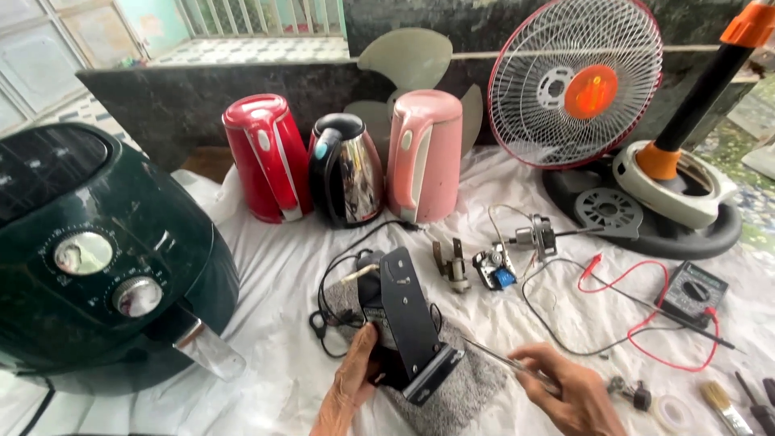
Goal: Reassembling a small electrical unit by connecting wires and securing components with a screwdriver on a workshop surface.
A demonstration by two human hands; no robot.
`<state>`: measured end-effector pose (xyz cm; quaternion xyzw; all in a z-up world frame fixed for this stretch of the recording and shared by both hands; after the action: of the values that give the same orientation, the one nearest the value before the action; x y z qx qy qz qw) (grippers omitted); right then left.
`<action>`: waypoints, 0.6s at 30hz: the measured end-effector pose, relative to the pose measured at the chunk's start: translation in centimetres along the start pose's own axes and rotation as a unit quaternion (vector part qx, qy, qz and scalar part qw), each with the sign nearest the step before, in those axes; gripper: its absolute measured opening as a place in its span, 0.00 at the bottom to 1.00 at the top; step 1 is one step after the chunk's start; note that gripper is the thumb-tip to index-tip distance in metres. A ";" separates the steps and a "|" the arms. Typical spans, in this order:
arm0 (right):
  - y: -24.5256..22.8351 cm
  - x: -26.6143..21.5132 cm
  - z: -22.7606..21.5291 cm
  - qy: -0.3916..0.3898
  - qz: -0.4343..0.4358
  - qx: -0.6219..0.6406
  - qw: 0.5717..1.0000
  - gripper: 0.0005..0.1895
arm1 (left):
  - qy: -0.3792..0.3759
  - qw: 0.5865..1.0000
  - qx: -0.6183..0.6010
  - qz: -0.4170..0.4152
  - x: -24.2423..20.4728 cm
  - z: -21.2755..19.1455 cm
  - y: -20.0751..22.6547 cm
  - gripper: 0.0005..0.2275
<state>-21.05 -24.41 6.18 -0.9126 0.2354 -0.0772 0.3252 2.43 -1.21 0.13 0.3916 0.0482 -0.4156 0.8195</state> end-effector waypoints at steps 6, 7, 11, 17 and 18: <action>-2.4 -0.5 1.3 0.026 -0.116 -0.072 0.990 0.11 | 0.001 1.000 -0.010 -0.002 0.2 -1.2 -1.1 0.29; -2.3 -0.6 1.5 0.023 -0.116 -0.072 0.990 0.11 | 0.003 1.000 -0.012 -0.003 0.2 -1.5 -1.1 0.29; -2.3 -0.3 1.5 0.011 -0.095 -0.079 0.992 0.11 | -0.024 1.000 -0.008 0.002 0.4 -1.7 -1.2 0.24; -3.2 -0.7 1.2 0.016 -0.125 -0.090 0.988 0.10 | -0.094 0.995 -0.004 0.028 0.8 -2.3 -1.8 0.19; -3.5 -0.7 1.1 0.014 -0.131 -0.092 0.987 0.10 | -0.079 0.997 -0.010 0.023 1.1 -2.6 -1.9 0.18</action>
<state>-20.01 -21.12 7.55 -0.9604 0.1242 -0.1098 0.2240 2.39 -0.80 -3.29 0.3505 -0.0211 -0.4260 0.8338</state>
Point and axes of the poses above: each hand's wrist, its own x-axis towards the middle knuckle, its own z-axis out of the palm, y = z × x, the point moved 2 cm from there along x, towards the middle knuckle, and after that the axes turned 7 degrees about -y, right-handed, at the moved point
